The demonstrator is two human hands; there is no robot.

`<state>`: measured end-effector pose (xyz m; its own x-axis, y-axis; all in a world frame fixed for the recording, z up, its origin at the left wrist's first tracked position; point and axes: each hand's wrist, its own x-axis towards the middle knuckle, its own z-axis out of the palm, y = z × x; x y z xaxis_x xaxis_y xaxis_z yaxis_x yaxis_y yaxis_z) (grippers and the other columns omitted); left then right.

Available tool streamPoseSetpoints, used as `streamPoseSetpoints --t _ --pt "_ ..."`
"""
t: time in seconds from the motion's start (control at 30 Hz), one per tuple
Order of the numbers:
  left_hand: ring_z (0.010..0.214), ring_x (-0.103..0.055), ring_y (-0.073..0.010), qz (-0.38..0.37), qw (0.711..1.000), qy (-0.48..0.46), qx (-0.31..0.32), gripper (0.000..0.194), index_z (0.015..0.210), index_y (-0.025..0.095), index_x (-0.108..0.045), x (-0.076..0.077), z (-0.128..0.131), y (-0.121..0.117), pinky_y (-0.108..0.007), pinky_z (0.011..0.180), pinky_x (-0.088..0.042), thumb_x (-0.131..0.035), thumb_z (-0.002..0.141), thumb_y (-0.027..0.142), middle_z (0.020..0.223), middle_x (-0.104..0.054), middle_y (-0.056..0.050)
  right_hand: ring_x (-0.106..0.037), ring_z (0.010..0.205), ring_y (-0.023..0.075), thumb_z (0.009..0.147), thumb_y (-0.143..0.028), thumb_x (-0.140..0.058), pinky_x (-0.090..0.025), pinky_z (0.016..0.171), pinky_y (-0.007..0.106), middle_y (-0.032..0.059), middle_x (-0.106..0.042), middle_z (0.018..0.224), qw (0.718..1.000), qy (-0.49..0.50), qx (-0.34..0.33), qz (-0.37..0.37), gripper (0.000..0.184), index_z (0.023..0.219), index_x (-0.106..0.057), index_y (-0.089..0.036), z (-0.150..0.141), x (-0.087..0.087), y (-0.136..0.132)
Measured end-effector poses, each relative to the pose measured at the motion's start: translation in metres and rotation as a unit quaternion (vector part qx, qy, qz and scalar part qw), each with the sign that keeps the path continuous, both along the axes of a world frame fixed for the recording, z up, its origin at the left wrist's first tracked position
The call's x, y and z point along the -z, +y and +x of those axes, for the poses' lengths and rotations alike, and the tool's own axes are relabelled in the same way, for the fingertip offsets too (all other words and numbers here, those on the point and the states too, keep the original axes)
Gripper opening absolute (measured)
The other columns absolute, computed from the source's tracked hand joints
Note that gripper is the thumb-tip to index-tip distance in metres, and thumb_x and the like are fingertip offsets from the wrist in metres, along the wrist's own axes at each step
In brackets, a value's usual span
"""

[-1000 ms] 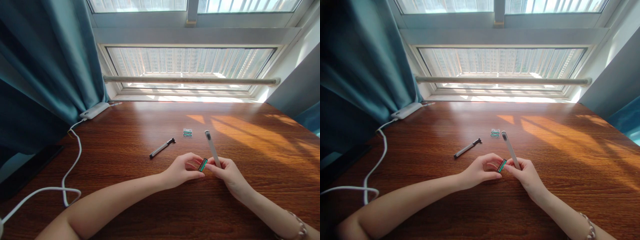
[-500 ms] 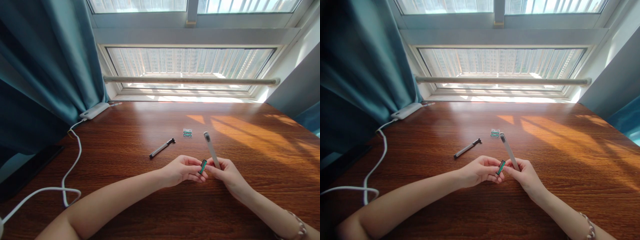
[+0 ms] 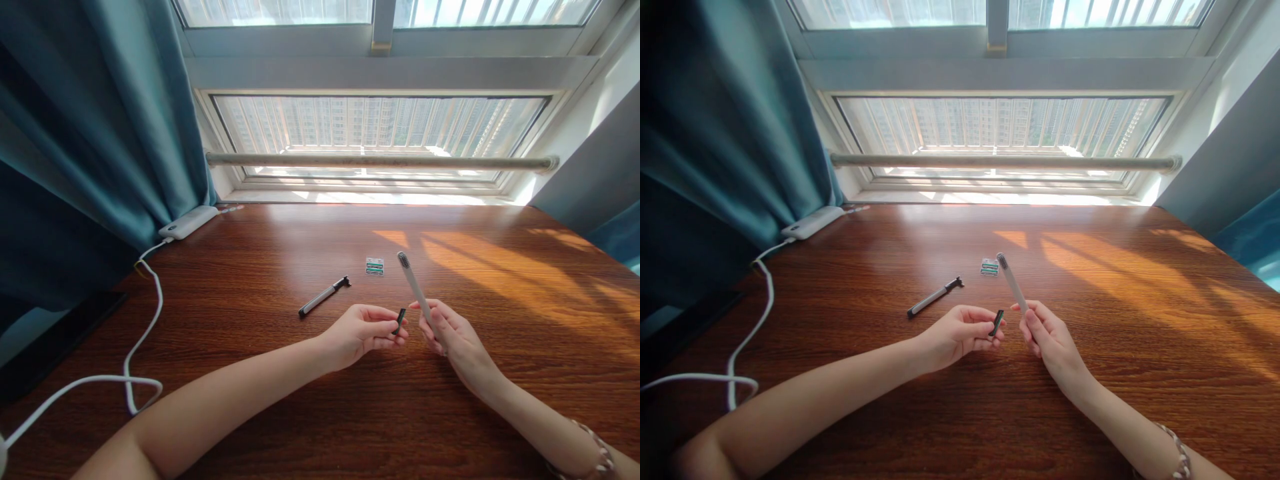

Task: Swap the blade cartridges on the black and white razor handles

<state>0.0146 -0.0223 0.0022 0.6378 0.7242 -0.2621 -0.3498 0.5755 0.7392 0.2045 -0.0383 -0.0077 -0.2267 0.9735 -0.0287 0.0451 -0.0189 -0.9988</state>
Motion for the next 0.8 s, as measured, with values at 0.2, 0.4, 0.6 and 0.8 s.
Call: streamPoseSetpoints --t 0.2,0.4,0.6,0.8 --pt "0.076 -0.060 -0.0140 0.073 0.983 0.044 -0.160 0.024 0.087 0.011 -0.066 0.000 -0.001 0.006 -0.027 0.076 -0.044 -0.070 0.066 0.023 0.083 -0.066 -0.008 -0.049 0.065 0.0135 0.084 -0.028 -0.048 -0.037 0.062 0.026 0.0015 -0.053 0.072 0.900 -0.278 0.126 0.310 0.024 0.105 -0.060 -0.024 0.020 -0.008 0.011" --pt "0.079 -0.062 -0.0168 0.195 0.942 0.130 -0.240 0.022 0.086 0.010 -0.067 -0.007 -0.006 0.012 -0.029 0.078 -0.046 -0.068 0.068 0.022 0.087 -0.068 -0.010 -0.051 0.065 0.0144 0.077 -0.019 -0.058 -0.039 0.064 0.026 0.0015 -0.059 0.072 0.768 -0.410 0.134 0.474 0.033 0.109 -0.060 -0.027 0.037 -0.013 0.025" --pt "0.077 -0.064 -0.0175 0.209 0.934 0.145 -0.252 0.019 0.084 0.011 -0.068 -0.010 -0.004 0.010 -0.028 0.077 -0.049 -0.068 0.067 0.019 0.085 -0.069 -0.008 -0.053 0.065 0.0139 0.078 -0.018 -0.057 -0.039 0.063 0.025 0.0022 -0.060 0.073 0.770 -0.404 0.131 0.476 0.030 0.107 -0.061 -0.023 0.037 -0.012 0.026" --pt "0.081 -0.064 -0.0193 0.231 0.930 0.152 -0.244 0.018 0.084 0.012 -0.069 -0.009 -0.003 0.009 -0.029 0.079 -0.050 -0.067 0.067 0.020 0.086 -0.069 -0.008 -0.053 0.065 0.0141 0.078 -0.018 -0.056 -0.039 0.062 0.026 0.0023 -0.061 0.072 0.768 -0.403 0.134 0.479 0.028 0.104 -0.063 -0.022 0.037 -0.010 0.026"
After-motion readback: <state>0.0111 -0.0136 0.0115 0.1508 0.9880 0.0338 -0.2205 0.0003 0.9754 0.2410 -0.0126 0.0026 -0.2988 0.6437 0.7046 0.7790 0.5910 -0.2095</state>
